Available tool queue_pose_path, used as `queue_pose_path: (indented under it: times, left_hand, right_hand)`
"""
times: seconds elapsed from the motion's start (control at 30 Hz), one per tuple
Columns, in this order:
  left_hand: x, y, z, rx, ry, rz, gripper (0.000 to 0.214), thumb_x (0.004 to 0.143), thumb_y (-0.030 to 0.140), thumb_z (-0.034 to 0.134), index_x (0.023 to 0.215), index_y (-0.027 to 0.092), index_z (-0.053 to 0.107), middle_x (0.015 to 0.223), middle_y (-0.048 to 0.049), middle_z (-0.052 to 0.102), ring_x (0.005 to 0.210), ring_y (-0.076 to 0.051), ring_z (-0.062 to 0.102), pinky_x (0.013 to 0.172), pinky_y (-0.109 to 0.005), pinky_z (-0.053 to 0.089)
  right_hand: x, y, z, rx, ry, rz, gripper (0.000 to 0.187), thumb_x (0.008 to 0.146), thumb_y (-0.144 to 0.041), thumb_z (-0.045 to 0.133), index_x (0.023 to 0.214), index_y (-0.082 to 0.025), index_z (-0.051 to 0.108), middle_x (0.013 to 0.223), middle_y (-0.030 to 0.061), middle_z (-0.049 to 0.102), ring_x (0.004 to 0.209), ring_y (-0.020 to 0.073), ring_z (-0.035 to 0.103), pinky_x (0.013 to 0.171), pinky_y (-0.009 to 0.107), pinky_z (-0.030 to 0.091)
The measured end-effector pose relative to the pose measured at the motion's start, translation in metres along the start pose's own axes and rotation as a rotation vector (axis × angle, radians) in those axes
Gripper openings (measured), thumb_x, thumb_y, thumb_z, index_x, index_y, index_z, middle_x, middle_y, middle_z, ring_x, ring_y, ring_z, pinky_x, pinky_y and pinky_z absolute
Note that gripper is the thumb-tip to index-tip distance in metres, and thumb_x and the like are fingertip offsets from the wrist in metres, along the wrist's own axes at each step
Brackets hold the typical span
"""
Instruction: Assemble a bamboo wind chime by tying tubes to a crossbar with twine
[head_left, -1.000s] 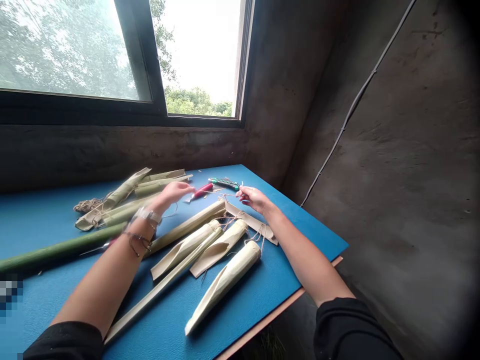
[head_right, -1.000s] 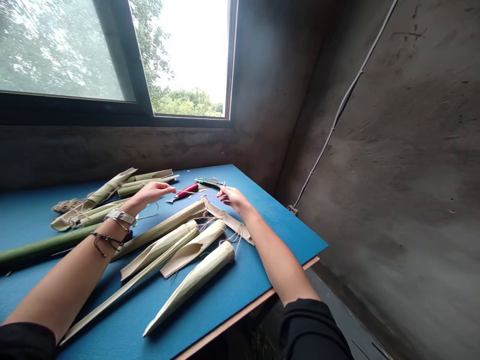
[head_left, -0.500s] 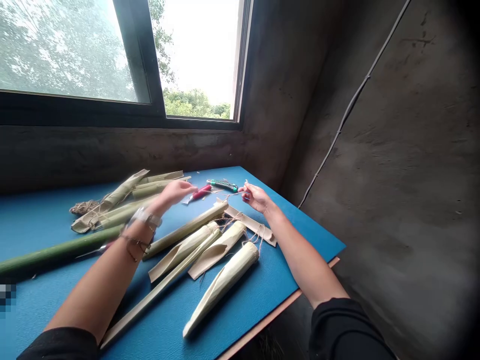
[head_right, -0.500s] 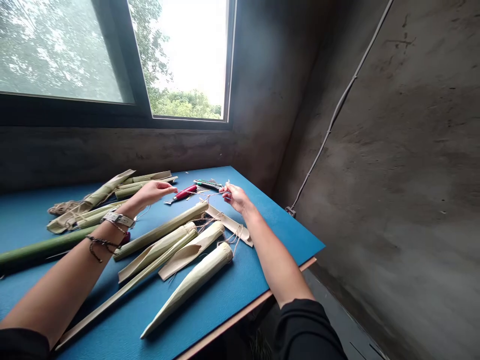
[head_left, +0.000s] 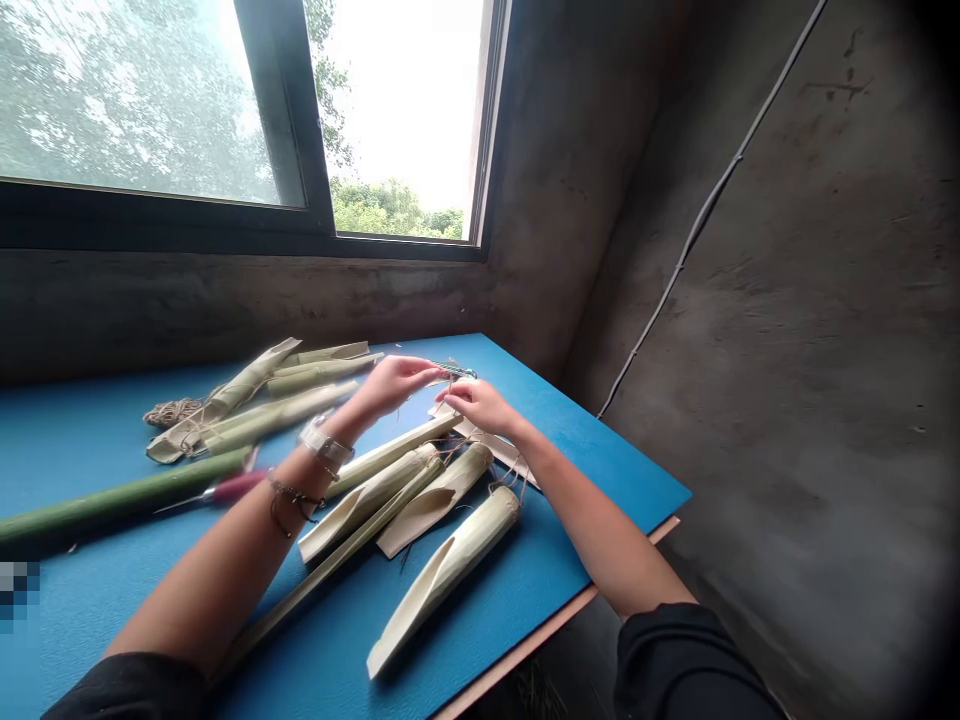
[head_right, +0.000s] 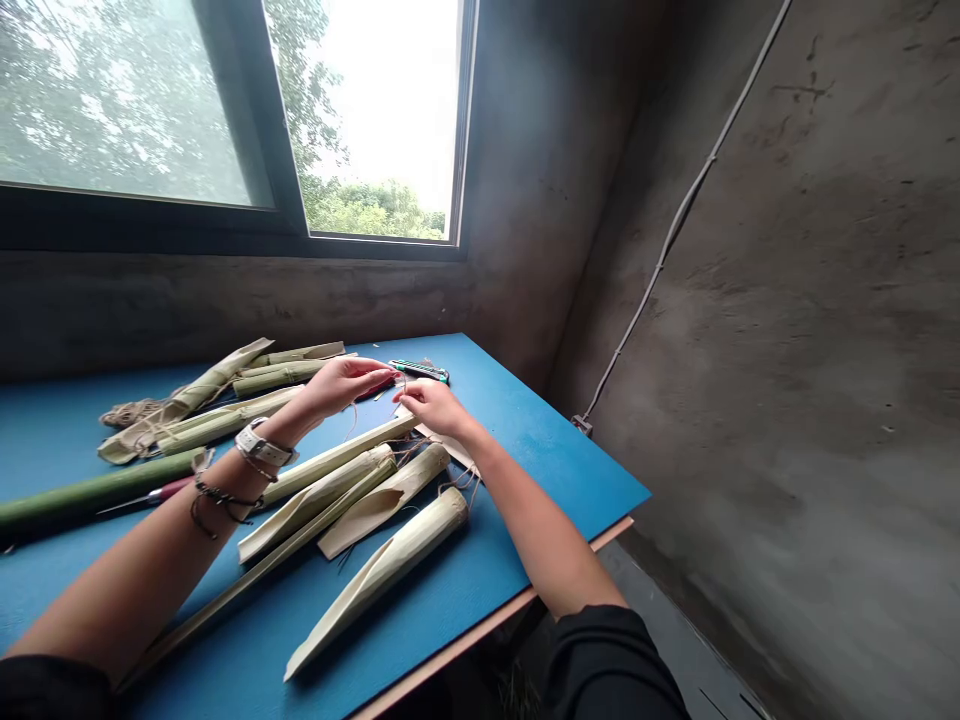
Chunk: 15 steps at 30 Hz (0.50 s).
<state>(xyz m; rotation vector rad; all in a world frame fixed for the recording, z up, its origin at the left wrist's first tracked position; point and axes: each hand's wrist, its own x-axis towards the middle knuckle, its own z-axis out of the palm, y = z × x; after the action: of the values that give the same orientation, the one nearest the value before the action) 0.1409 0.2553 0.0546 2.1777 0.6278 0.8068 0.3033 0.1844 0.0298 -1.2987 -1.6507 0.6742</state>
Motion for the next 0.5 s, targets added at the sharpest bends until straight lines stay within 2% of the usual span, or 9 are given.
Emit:
queue_pose_path:
  times: [0.07,0.13,0.17,0.2,0.27,0.33,0.4,0.5]
  left_hand:
    - [0.0,-0.003,0.004,0.174,0.11,0.019,0.041,0.079,0.044,0.055,0.105,0.014,0.068,0.096,-0.0108,0.067,0.088,-0.023,0.058,0.075,-0.032,0.044]
    - [-0.003,-0.001,0.01,0.435,0.272,0.112,0.039,0.078,0.038,0.06,0.11,0.016,0.065,0.108,-0.0118,0.061,0.102,-0.027,0.052,0.087,-0.037,0.04]
    - [-0.005,0.002,0.015,0.558,0.312,0.177,0.038,0.077,0.036,0.061,0.11,0.017,0.064,0.112,-0.0116,0.059,0.106,-0.027,0.049,0.09,-0.038,0.037]
    - [-0.008,0.006,0.019,0.659,0.311,0.234,0.033,0.079,0.035,0.06,0.106,0.017,0.064,0.111,-0.0112,0.058,0.106,-0.027,0.048,0.089,-0.038,0.037]
    - [-0.013,0.012,0.029,0.784,0.203,0.288,0.024,0.084,0.034,0.054,0.096,0.016,0.065,0.102,-0.0107,0.06,0.096,-0.025,0.052,0.08,-0.034,0.039]
    - [-0.017,0.015,0.038,0.844,0.133,0.242,0.023,0.086,0.033,0.05,0.091,0.015,0.063,0.095,-0.0109,0.061,0.083,-0.023,0.056,0.069,-0.031,0.039]
    - [-0.019,0.014,0.043,0.837,0.148,0.176,0.023,0.086,0.033,0.051,0.094,0.014,0.061,0.094,-0.0117,0.062,0.079,-0.022,0.057,0.062,-0.029,0.037]
    - [-0.017,0.004,0.046,0.707,0.164,0.109,0.023,0.085,0.035,0.052,0.095,0.015,0.058,0.092,-0.0107,0.063,0.077,-0.023,0.059,0.059,-0.028,0.037]
  right_hand:
    - [0.001,0.003,-0.002,-0.005,0.011,0.009,0.015,0.076,-0.018,0.055,0.072,-0.015,0.069,0.071,0.0008,0.063,0.069,0.0118,0.053,0.068,0.024,0.038]
    - [0.002,0.008,-0.004,0.018,0.026,0.026,0.019,0.078,-0.024,0.052,0.073,-0.014,0.068,0.064,-0.0006,0.059,0.061,0.0096,0.048,0.061,0.022,0.035]
    - [0.002,0.01,-0.005,0.036,0.03,0.034,0.022,0.079,-0.027,0.051,0.073,-0.014,0.067,0.062,-0.0012,0.056,0.058,0.0087,0.045,0.058,0.022,0.034]
    - [0.002,0.012,-0.005,0.058,0.03,0.042,0.025,0.08,-0.031,0.049,0.073,-0.013,0.066,0.06,-0.0016,0.054,0.056,0.0081,0.043,0.056,0.021,0.033]
    - [0.002,0.014,-0.005,0.103,0.027,0.055,0.03,0.081,-0.035,0.046,0.07,-0.013,0.062,0.059,-0.0018,0.051,0.054,0.0074,0.041,0.054,0.021,0.033]
    - [0.002,0.016,-0.003,0.144,0.025,0.067,0.029,0.082,-0.035,0.044,0.07,-0.014,0.06,0.06,-0.002,0.051,0.053,0.007,0.04,0.052,0.021,0.033]
    - [0.003,0.017,-0.001,0.173,0.033,0.077,0.024,0.081,-0.031,0.044,0.074,-0.014,0.059,0.062,-0.0024,0.051,0.053,0.0067,0.04,0.051,0.02,0.032]
    - [0.005,0.018,0.002,0.194,0.041,0.085,0.018,0.078,-0.025,0.047,0.076,-0.014,0.061,0.064,-0.0023,0.053,0.054,0.0066,0.041,0.052,0.02,0.032]
